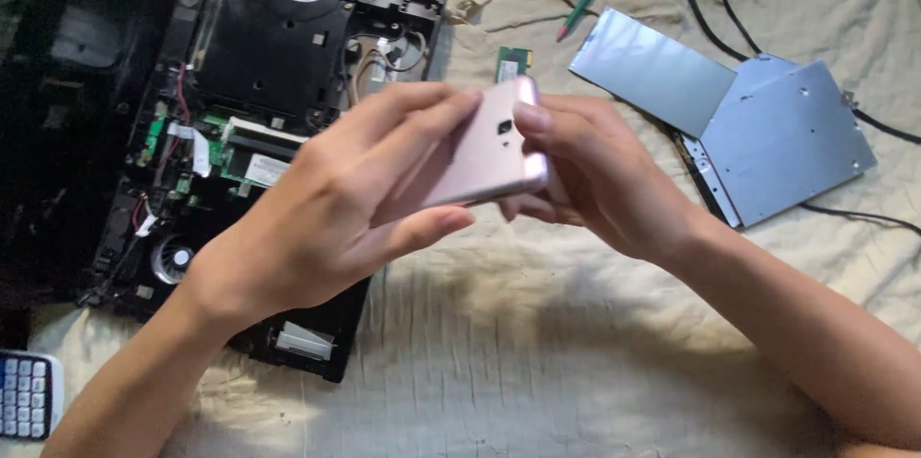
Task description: The person uses a plastic prying tool to disassemble a smartphone, removing the back cover and internal components on a workspace next to an open laptop.
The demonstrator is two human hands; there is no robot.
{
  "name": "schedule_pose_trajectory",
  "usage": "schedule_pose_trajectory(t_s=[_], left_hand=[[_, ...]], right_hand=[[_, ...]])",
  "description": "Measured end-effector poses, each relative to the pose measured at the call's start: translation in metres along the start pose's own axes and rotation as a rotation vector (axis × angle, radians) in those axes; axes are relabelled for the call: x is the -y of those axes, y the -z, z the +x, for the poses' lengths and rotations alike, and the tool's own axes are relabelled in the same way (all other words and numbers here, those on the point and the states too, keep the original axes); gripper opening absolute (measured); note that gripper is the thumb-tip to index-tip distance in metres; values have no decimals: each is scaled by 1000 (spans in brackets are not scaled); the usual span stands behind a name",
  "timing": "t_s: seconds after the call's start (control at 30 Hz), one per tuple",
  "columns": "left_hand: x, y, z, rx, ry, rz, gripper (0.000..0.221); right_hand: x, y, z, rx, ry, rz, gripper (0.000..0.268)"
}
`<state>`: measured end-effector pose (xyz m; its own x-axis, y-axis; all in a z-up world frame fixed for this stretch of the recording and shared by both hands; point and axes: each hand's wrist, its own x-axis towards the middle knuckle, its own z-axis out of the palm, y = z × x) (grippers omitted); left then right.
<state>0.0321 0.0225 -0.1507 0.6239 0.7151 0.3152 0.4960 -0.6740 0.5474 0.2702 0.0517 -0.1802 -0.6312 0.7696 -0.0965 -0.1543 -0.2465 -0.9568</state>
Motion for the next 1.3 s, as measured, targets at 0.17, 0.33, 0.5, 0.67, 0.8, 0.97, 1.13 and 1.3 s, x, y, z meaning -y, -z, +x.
schedule_pose_trajectory(t_s=[0.17,0.33,0.5,0.67,0.8,0.97,1.13,1.3], left_hand=[[0,-1,-3,-24,-26,31,69],[2,-3,-6,-34,-104,155,69],[7,-4,-7,-75,-240,425,69],[6,2,-7,-62,-247,438,70],[8,4,-9,-31,-223,444,72],[9,2,-9,-36,-238,496,71],[7,0,-11,-47,-258,617,66],[11,-7,-9,-95,-286,657,66]], right_hand=[[-1,7,-8,-26,-5,131,29],[-3,7,-9,11,-20,235,29],[-8,8,-8,9,-27,209,22],[-11,10,-8,-44,-80,143,30],[-11,10,-8,-43,-121,134,32],[-20,15,-5,34,-84,200,29],[-17,2,-4,14,-113,196,28],[-13,-24,-12,-262,-67,263,25]])
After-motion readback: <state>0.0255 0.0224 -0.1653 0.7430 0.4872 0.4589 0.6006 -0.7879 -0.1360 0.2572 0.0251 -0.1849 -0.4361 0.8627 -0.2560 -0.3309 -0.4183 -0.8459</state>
